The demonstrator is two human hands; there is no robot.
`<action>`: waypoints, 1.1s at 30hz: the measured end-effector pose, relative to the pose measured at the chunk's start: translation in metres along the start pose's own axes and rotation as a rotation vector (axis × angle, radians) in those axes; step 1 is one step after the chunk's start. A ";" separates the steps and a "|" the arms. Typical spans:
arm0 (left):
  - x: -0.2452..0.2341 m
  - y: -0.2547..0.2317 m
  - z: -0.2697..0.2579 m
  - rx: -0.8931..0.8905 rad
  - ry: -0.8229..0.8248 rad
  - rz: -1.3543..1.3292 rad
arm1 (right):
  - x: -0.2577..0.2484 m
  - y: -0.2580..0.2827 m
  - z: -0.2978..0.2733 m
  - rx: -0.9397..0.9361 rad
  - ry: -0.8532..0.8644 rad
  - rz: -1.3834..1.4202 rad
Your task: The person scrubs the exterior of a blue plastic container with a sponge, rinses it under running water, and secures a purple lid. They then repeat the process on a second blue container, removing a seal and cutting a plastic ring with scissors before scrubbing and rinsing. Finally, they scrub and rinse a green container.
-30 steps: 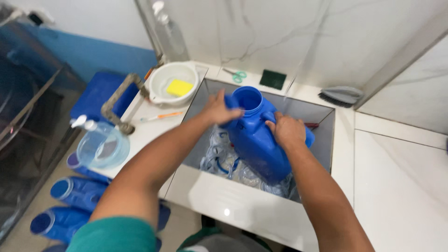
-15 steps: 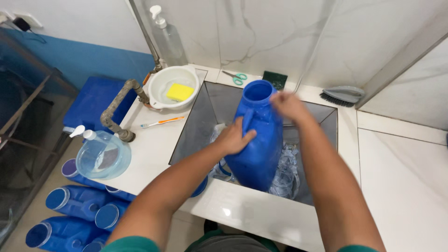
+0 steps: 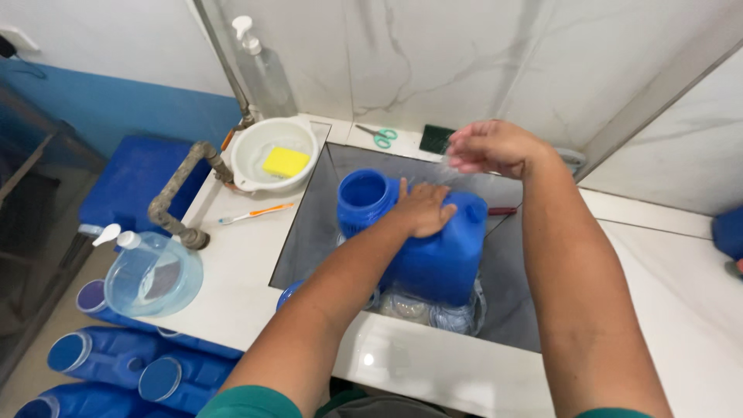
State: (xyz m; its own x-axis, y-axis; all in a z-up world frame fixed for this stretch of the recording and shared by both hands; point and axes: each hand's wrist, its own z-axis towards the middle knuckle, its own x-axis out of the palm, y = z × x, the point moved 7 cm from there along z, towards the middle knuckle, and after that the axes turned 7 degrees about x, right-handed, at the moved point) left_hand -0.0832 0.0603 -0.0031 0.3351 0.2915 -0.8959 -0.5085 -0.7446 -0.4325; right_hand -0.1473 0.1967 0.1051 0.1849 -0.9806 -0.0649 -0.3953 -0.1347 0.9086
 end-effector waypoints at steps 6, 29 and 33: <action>-0.007 0.026 0.008 -0.386 -0.145 -0.087 | 0.001 0.007 -0.015 -0.064 -0.089 0.029; 0.012 0.117 -0.102 -0.162 -0.535 -1.035 | 0.059 -0.019 -0.036 -0.297 -0.501 -1.559; 0.016 0.167 -0.155 -0.475 -0.403 -1.245 | 0.022 0.097 -0.094 -0.704 -0.713 -1.387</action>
State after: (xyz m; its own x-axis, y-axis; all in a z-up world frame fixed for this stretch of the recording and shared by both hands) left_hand -0.0397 -0.1524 -0.0736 0.0732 0.9962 0.0464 0.2941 0.0229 -0.9555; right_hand -0.0976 0.1758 0.2307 -0.4632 -0.0834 -0.8823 0.1817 -0.9833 -0.0025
